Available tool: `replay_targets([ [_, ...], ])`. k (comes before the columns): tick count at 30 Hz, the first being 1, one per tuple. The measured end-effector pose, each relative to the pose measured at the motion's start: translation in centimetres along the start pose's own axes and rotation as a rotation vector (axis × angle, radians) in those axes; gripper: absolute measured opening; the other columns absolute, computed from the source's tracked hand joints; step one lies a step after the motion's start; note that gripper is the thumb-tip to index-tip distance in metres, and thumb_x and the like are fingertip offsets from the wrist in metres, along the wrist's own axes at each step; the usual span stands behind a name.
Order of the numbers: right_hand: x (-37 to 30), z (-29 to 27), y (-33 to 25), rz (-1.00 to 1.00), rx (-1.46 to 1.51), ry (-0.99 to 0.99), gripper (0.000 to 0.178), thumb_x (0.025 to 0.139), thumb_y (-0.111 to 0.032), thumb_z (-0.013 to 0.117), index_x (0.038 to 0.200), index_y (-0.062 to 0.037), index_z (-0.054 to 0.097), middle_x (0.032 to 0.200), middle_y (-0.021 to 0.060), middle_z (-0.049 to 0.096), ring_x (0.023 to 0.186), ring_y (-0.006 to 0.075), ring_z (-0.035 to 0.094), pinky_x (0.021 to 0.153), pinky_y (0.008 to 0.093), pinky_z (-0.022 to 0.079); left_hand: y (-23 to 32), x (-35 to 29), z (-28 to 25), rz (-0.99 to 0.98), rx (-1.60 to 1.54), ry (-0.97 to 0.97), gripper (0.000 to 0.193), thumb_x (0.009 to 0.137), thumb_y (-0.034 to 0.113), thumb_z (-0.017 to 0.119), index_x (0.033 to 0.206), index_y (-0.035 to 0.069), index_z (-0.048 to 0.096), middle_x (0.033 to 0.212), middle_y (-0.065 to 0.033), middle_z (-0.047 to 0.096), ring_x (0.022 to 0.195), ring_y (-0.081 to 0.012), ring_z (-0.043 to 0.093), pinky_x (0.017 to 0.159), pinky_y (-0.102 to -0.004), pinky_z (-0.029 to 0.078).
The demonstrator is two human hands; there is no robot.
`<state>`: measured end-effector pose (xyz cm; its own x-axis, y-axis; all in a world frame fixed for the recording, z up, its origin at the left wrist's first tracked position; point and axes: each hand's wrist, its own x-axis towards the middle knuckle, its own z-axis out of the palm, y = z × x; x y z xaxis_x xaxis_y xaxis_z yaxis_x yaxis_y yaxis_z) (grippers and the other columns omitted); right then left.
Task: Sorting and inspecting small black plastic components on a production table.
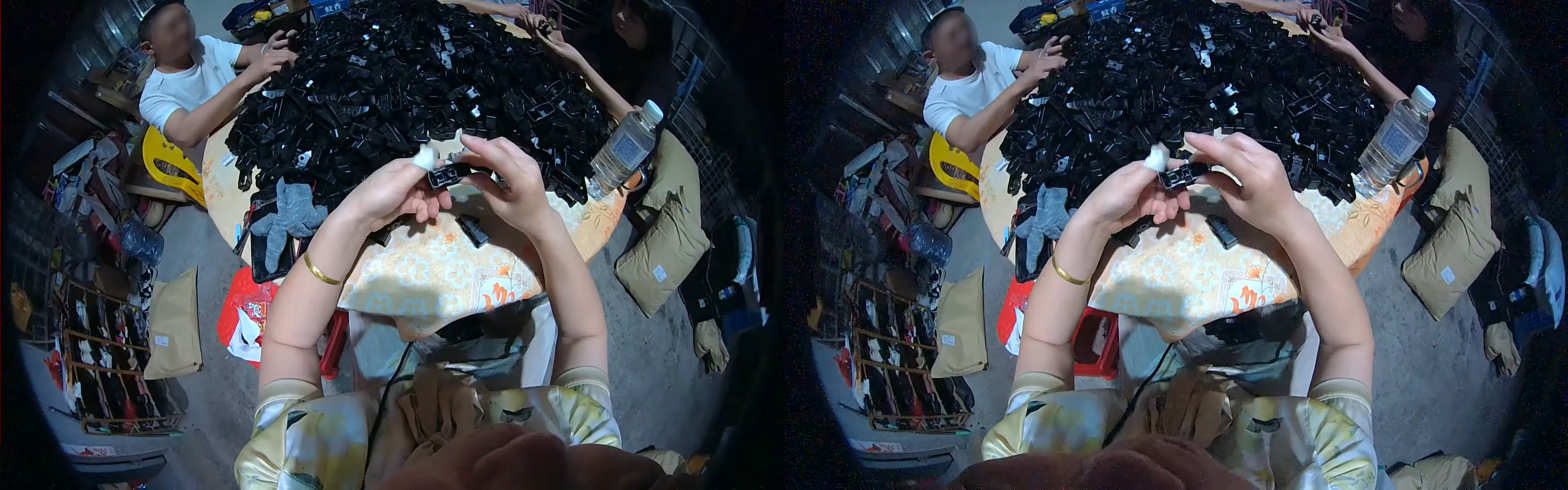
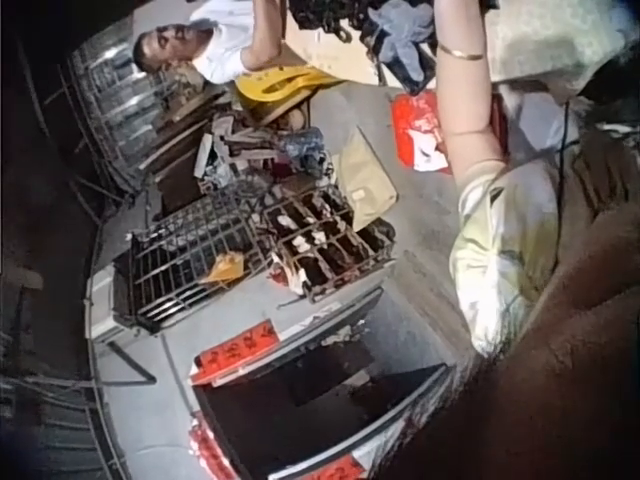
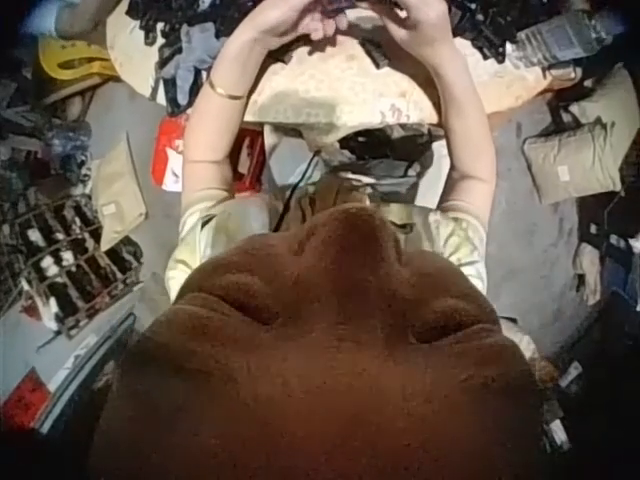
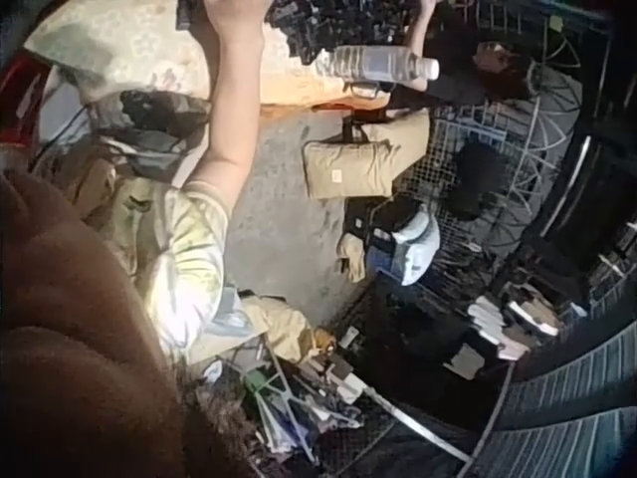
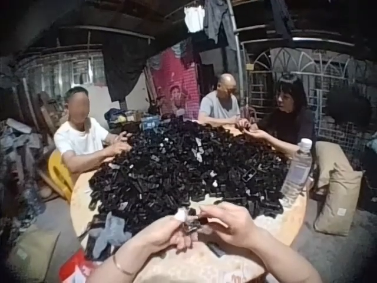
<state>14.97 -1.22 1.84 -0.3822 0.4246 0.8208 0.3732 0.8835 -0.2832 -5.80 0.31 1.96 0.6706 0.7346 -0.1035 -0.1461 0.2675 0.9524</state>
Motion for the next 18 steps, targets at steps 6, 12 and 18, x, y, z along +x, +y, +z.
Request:
replay_targets([
  [6, -0.3, 0.9, 0.1, 0.059, 0.048, 0.046, 0.058, 0.067, 0.008, 0.068, 0.121, -0.0052, 0.051, 0.094, 0.0106, 0.065, 0.076, 0.0219, 0.064, 0.064, 0.0293, 0.052, -0.2, 0.4, -0.5, -0.09, -0.157, 0.152, 0.038, 0.098, 0.028, 0.033, 0.095, -0.006, 0.051, 0.07, -0.0161, 0.061, 0.047, -0.0122, 0.056, 0.04, -0.0206, 0.046],
  [12, -0.2, 0.6, -0.2, -0.114, -0.197, -0.048, 0.056, 0.065, 0.004, 0.072, 0.117, -0.0056, 0.053, 0.088, 0.0108, 0.064, 0.073, 0.0252, 0.063, 0.06, 0.0311, 0.051, 0.1, 0.1, -0.4, -0.082, 0.111, 0.085, 0.037, 0.096, 0.031, 0.04, 0.093, -0.003, 0.055, 0.073, -0.0108, 0.062, 0.052, -0.0091, 0.055, 0.045, -0.0178, 0.043],
  [18, -0.5, 0.5, 0.2, 0.124, 0.081, -0.066, 0.049, 0.071, 0.0, 0.069, 0.118, -0.0039, 0.054, 0.095, 0.011, 0.065, 0.08, 0.0191, 0.064, 0.069, 0.0278, 0.052, 0.0, -0.4, 0.9, 0.011, 0.398, 0.108, 0.026, 0.09, 0.016, 0.051, 0.107, -0.003, 0.055, 0.069, -0.0038, 0.06, 0.052, -0.0052, 0.055, 0.046, -0.0167, 0.044],
])
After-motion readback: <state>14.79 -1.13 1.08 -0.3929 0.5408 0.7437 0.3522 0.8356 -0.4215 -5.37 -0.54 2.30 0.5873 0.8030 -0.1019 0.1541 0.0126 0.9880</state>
